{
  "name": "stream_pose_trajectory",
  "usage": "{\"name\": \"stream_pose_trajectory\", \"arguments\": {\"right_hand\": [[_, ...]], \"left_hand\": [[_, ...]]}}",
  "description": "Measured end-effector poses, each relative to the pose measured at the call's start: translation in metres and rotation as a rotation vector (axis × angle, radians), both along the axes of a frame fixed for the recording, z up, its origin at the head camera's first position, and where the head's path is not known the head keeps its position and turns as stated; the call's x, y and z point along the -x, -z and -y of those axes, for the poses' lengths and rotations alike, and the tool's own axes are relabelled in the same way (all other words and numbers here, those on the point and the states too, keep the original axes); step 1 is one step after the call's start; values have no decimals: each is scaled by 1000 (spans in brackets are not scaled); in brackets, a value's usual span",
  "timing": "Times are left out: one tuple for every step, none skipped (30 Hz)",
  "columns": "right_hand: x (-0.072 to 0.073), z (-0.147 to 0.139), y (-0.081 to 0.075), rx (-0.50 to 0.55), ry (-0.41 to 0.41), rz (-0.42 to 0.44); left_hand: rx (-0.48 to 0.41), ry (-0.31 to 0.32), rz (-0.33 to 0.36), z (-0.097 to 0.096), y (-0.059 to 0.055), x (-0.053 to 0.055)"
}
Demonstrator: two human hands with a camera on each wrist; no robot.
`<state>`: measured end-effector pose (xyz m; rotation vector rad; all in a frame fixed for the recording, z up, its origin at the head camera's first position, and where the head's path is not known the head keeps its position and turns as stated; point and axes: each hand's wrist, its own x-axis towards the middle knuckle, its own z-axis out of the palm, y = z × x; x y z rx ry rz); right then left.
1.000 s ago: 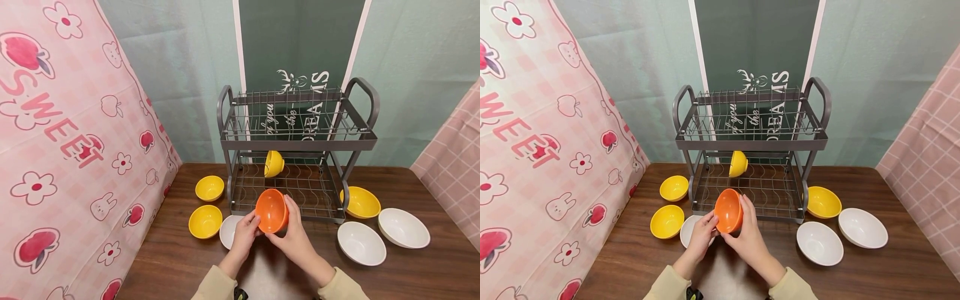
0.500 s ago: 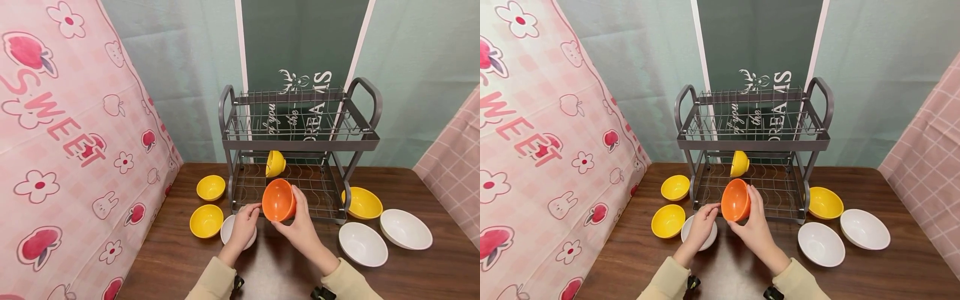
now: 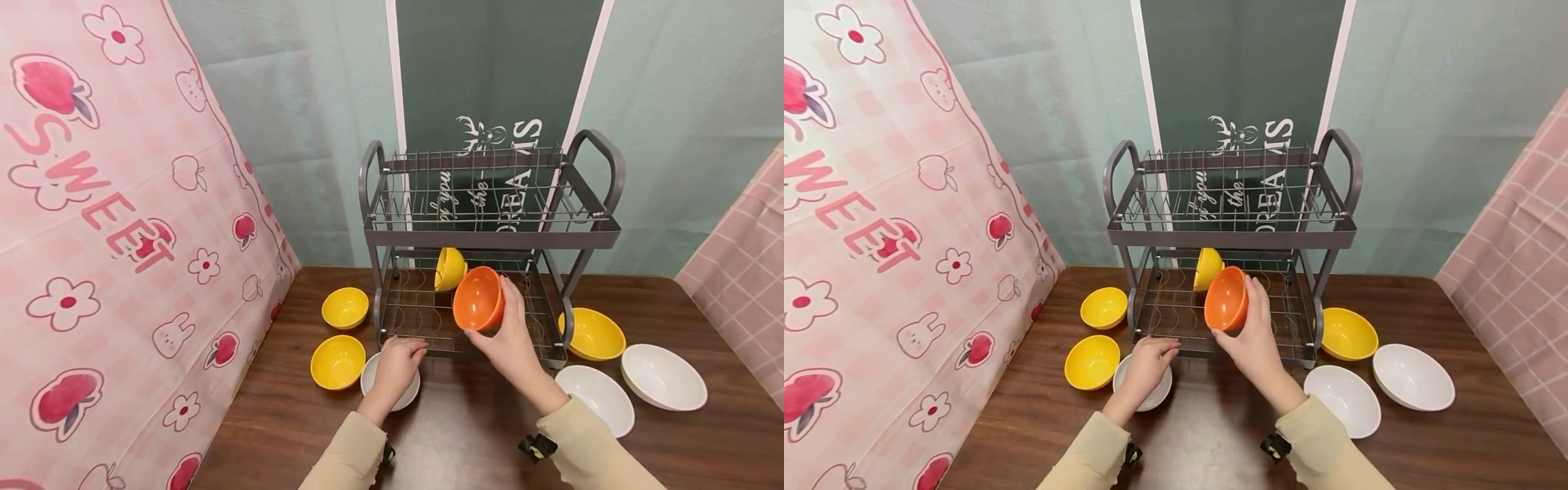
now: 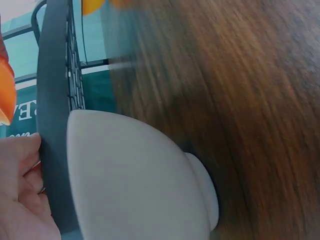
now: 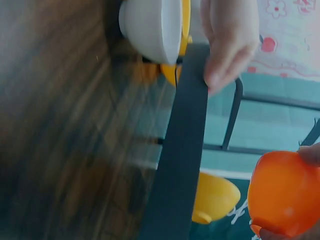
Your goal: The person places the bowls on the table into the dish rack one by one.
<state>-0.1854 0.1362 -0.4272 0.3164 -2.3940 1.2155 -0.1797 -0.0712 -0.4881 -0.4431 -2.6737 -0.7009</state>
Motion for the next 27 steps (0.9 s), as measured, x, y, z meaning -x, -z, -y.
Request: {"name": "stream_pose_trajectory", "arguments": {"right_hand": [[3, -2, -1, -5, 7, 1], [6, -4, -2, -11, 15, 1], [8, -6, -3, -15, 21, 1], [11, -8, -4, -21, 28, 2], [13, -9, -4, -28, 32, 5], [16, -11, -4, -35, 36, 6], [18, -12, -5, -43, 37, 6], [20, -13, -4, -54, 38, 6], [23, -14, -4, -65, 37, 5], [25, -15, -4, -76, 36, 3], [27, -16, -4, -87, 35, 1], [30, -17, -4, -95, 34, -5], [33, -18, -4, -102, 34, -9], [36, -19, -4, -106, 33, -11], [39, -19, -4, -110, 33, -12], [42, -20, -4, -113, 34, -12], [46, -20, -4, -115, 35, -10], [50, -21, -4, -115, 36, -4], [53, -21, -5, -119, 38, 4], [57, -21, -4, -123, 38, 17], [60, -21, -4, -127, 40, 29], [63, -21, -4, -129, 40, 43], [66, -21, -3, -134, 41, 59], [69, -21, -2, -139, 41, 70], [71, -21, -2, -147, 40, 77], [73, -21, -1, -155, 39, 85], [75, -21, -1, -163, 38, 94]], "left_hand": [[13, -1, -7, 0, 1, 0], [27, -3, -16, 1, 1, 1], [41, -8, -27, 1, 2, 1], [48, -12, -37, 1, 2, 1], [52, -14, -46, 1, 2, 2], [56, -17, -54, 1, 3, 2], [58, -20, -58, 1, 3, 3], [60, -24, -61, 1, 3, 3], [61, -27, -63, 1, 3, 3], [60, -29, -63, 1, 4, 3], [59, -31, -63, 1, 4, 3], [59, -33, -65, 1, 3, 3], [58, -33, -67, 2, 3, 3], [57, -35, -68, 2, 3, 3], [57, -36, -70, 2, 3, 3], [57, -36, -75, 2, 3, 3], [57, -37, -78, 2, 4, 3], [56, -37, -83, 2, 4, 3], [55, -37, -87, 3, 4, 3], [55, -37, -90, 3, 4, 3], [54, -37, -93, 3, 4, 3], [52, -37, -95, 3, 4, 3], [50, -37, -92, 3, 5, 3], [48, -37, -90, 3, 5, 4], [47, -37, -85, 3, 4, 4], [45, -36, -77, 2, 4, 4], [43, -36, -70, 2, 4, 4]]}}
